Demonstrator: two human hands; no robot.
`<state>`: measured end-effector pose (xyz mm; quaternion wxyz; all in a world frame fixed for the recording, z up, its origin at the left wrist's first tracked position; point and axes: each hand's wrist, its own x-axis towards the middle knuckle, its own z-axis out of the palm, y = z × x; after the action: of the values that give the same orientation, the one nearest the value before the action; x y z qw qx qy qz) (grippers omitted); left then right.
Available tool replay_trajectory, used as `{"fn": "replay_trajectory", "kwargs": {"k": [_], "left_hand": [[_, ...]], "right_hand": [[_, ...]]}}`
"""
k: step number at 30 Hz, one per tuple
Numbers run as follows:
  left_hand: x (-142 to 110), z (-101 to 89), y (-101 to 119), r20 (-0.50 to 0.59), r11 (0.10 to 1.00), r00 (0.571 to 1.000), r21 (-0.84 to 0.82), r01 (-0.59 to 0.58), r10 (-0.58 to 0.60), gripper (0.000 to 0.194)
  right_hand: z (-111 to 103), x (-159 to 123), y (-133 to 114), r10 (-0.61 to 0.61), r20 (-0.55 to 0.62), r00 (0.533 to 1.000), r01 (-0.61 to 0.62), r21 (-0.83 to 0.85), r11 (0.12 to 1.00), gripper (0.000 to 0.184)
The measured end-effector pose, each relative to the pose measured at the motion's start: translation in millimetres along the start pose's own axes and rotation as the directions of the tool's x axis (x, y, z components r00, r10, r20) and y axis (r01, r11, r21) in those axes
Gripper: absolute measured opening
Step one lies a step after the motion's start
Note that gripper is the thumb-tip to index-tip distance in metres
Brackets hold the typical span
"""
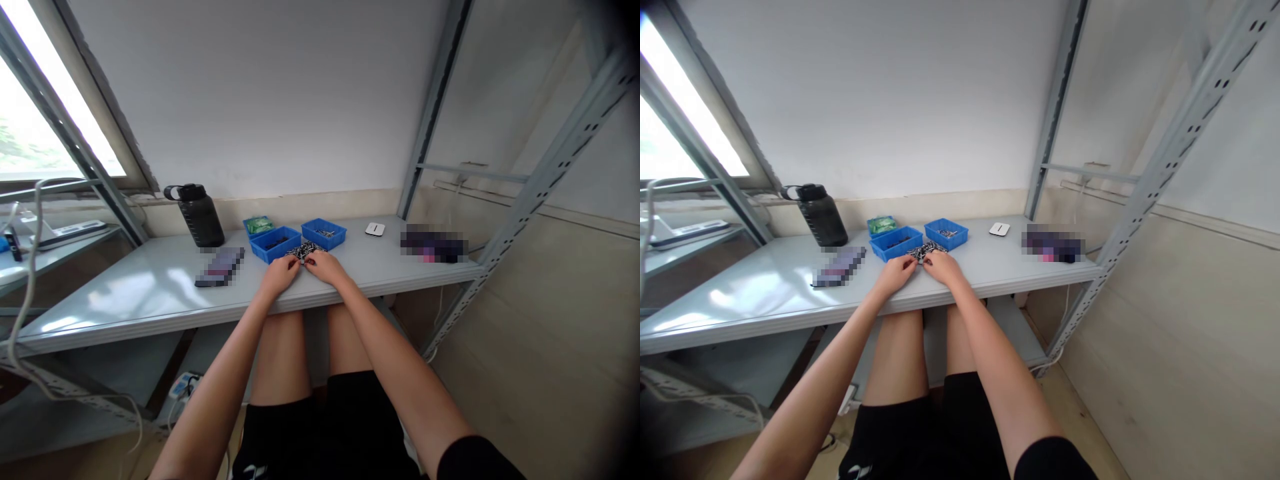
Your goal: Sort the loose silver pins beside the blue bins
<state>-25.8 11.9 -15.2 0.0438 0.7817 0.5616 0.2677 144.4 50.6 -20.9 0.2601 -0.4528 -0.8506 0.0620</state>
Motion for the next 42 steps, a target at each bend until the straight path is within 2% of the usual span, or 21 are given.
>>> {"fn": "replay_trajectory", "kwargs": {"k": [7,21,42], "left_hand": [[0.2,0.1,-0.5,0.003,1.0,1.0,0.014,0.004,-0.005,0.023],[-0.5,0.5,1.8,0.089,0.998,0.994,0.018,-0.058,0.056,0.024],[1.4,2.9,-0.3,0.047,0.992,0.998,0.116,-0.046,0.041,0.021]], "right_hand": [[-1.1,-0.4,-0.2,-0.006,0.003,1.0,0.006,-0.008,1.0,0.017],[-2.9,-0.8,-1.0,0.013,0.006,1.0,-0.013,0.012,1.0,0.015],[-2.5,-0.5,-1.0,0.011,-0.024,1.0,-0.01,0.035,0.999,0.015]]}}
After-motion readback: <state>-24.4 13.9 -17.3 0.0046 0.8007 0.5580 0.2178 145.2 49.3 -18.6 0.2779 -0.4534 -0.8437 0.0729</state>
